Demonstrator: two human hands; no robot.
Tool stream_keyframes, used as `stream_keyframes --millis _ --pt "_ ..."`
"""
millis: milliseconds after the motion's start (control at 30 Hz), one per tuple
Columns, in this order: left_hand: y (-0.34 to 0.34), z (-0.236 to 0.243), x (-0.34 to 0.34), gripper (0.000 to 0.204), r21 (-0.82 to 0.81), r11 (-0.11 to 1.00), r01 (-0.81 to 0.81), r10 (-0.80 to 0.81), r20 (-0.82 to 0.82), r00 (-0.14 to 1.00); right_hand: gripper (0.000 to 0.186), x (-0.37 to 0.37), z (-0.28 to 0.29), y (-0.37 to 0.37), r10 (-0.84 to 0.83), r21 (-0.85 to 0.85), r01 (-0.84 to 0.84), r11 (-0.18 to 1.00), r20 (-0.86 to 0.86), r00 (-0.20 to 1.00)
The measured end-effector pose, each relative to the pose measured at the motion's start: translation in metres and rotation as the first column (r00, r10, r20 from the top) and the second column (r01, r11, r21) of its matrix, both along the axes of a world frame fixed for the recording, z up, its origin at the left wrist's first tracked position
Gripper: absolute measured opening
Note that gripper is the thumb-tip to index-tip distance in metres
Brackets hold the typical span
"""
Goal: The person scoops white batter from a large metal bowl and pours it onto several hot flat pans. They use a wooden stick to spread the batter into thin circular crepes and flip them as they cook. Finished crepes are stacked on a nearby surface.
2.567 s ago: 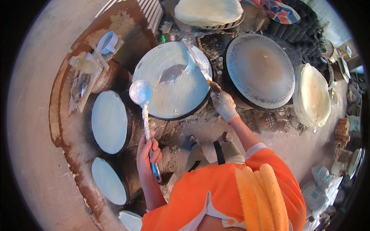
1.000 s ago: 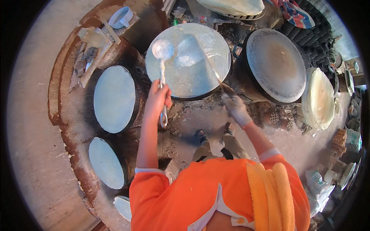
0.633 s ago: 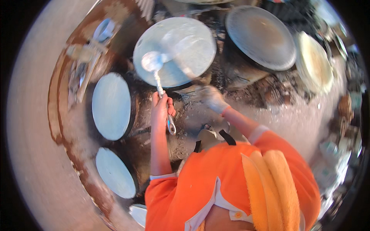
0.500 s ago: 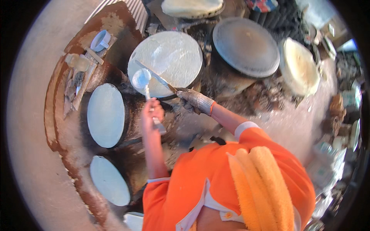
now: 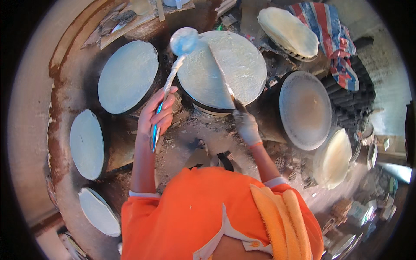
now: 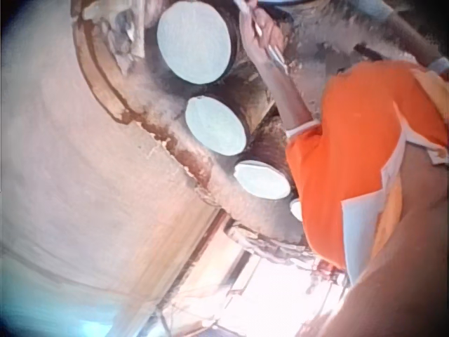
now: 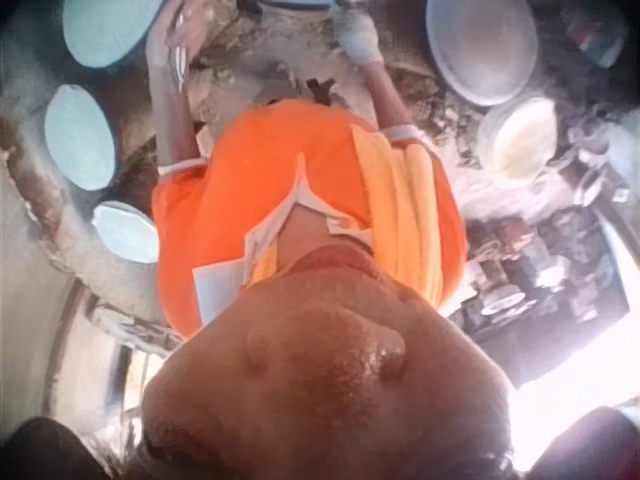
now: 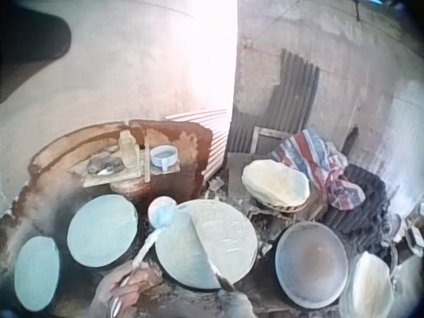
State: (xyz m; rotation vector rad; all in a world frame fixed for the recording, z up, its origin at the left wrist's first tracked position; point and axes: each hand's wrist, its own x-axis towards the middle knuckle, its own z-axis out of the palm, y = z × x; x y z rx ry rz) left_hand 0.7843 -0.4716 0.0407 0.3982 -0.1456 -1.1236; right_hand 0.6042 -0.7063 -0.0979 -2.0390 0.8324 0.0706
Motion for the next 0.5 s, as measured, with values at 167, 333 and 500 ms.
stream_keyframes --millis 167,333,500 --pt "0.026 -0.022 0.010 0.033 0.027 0.994 -0.108 0.111 -0.156 0.982 0.023 0.011 0.040 0.008 -0.482 0.985 -0.171 -0.036 0.133 0.866" --pt "0.054 -0.023 0.009 0.032 0.063 0.985 -0.162 0.169 -0.137 0.976 0.042 0.087 0.031 -0.013 -0.434 0.984 -0.080 0.156 0.142 0.890" --pt "0.087 -0.019 -0.004 0.031 0.177 0.940 -0.290 0.298 -0.019 0.954 0.053 0.131 0.040 -0.007 -0.260 0.676 0.127 0.726 0.098 0.961"
